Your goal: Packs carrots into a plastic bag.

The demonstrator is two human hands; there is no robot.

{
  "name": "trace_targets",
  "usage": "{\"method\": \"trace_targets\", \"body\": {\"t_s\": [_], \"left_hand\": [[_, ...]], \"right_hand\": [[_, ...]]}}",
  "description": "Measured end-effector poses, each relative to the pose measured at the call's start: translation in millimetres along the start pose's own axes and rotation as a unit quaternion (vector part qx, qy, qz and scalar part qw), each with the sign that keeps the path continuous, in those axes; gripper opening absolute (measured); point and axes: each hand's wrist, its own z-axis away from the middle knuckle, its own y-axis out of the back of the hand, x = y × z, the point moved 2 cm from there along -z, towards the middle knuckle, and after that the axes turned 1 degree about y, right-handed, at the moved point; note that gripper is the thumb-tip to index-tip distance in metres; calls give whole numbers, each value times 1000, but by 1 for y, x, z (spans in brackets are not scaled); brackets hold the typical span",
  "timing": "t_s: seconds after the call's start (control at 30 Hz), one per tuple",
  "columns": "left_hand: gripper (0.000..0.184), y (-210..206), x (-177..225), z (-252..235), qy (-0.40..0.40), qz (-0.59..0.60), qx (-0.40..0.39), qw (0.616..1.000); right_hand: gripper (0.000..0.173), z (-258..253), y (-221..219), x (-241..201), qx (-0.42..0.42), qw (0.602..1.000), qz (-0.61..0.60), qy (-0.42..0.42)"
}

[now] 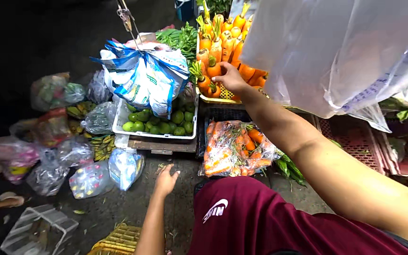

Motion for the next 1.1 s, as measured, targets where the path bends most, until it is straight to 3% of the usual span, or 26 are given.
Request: {"method": "trace_targets", "body": {"t_s": [0.17,0.37,0.47,0.53,0.6,0.63,0.7,0.77,0.83,0.9,1.03,1.1], "left_hand": [[49,3,54,12,-71,6,-10,997],[41,11,172,19,-207,9,18,978],[31,-5,217,18,-276,17,16,961],[26,-25,244,20,-310,28,-10,950],[25,-46,273,23,-330,27,-59,942],[25,-59,287,22,-339,6,-86,937],[27,-93,315,11,-349,-60,-118,928],[28,-133,338,-16,-313,-171,-134,925],[31,-164,357,-45,-220,-283,-136,923],[40,-190,363,-70,-167,-332,-121,921],[91,-221,371,-94,-87,-405,-120,902],[86,-218,368,-97,-50,-358,-112,925]], "right_hand": [[56,6,-5,-14,12,999,10,-37],[64,42,7,-60,7,996,35,-83],[51,61,19,-28,20,1000,0,-23],[34,98,43,20,13,994,45,95],[38,162,83,12,-2,981,125,148],[34,192,103,9,-7,983,124,132],[30,249,133,45,-11,993,96,66],[26,313,155,98,8,998,52,-41],[19,376,170,143,46,989,20,-140],[14,428,180,176,71,976,-18,-203],[9,477,188,206,96,962,-118,-226],[11,480,190,209,91,962,-141,-215]]}}
